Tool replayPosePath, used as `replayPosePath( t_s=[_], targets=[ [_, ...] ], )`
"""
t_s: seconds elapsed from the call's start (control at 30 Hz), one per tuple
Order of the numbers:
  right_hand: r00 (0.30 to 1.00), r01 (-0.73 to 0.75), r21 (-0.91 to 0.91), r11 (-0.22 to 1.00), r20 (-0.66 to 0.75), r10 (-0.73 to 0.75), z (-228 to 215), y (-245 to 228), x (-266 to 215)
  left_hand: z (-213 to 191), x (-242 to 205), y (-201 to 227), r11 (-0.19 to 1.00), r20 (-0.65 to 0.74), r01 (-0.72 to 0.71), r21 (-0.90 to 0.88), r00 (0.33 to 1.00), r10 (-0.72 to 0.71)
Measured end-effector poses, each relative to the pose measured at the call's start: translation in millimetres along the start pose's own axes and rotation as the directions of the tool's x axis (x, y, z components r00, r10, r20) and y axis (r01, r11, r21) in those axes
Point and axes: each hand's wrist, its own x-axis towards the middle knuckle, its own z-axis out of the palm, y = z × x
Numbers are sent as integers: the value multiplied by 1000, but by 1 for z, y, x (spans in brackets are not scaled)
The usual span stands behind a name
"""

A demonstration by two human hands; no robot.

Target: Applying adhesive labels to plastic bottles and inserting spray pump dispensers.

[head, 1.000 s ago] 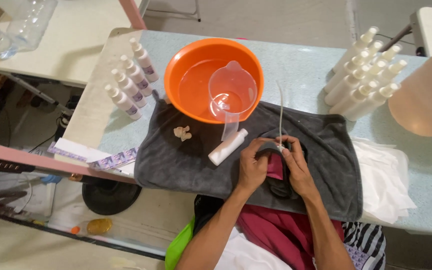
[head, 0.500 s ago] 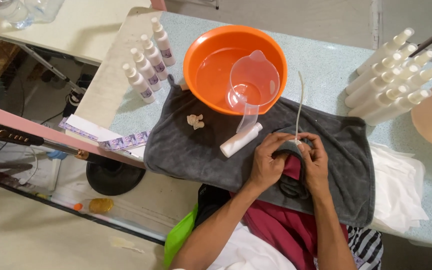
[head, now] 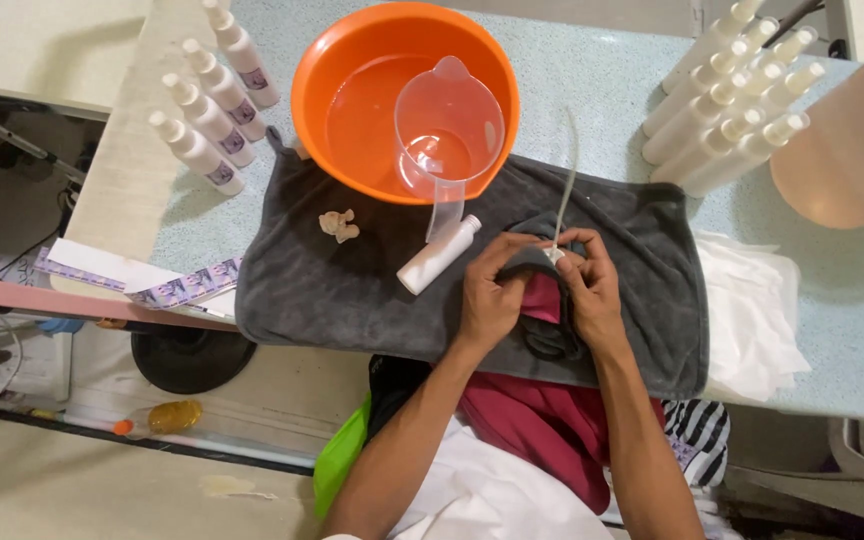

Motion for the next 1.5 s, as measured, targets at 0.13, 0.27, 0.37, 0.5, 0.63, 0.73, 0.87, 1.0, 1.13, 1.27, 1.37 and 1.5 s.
replayPosePath(
  t_s=[0.13,0.27,0.37,0.5,0.63,0.73,0.87,1.0,1.13,1.27,1.37,1.5],
  targets=[
    [999,-25,9,1000,-29,25,-11,9,-5,0,0,4,999,11,27,-36,1000,-26],
    [998,-13,-152,988,-57,4,-19,8,-3,2,1,5,1000,68,-1,11,998,0],
    [999,-16,-188,982,-36,9,-16,8,-5,-2,-1,4,1000,48,20,13,999,-20],
    [1000,-15,-165,986,3,15,7,-16,-4,-2,2,2,999,25,43,-6,999,-43],
    [999,21,-287,958,-38,-33,12,-17,-4,0,2,8,998,49,50,-38,998,-48],
    [998,24,-364,931,-43,-43,20,-27,-4,-2,1,1,999,65,49,-20,997,-48],
    [1000,29,-340,940,8,-28,23,-30,-2,-3,2,1,999,15,51,-6,999,-51],
    [999,34,-332,943,19,-30,22,-31,-1,-2,4,7,996,1,90,-28,996,-90],
    [1000,28,-320,947,14,-25,23,-27,0,0,4,9,992,-18,111,-65,994,-112],
    [997,25,-91,996,-72,-32,21,-17,-2,0,1,8,985,-12,131,-110,991,-133],
    [992,45,-48,998,-119,-51,3,3,-2,0,0,6,989,11,118,-88,993,-117],
    [986,10,-44,999,-168,-18,-18,27,-5,0,2,16,997,79,72,-4,994,-72]
  ],
)
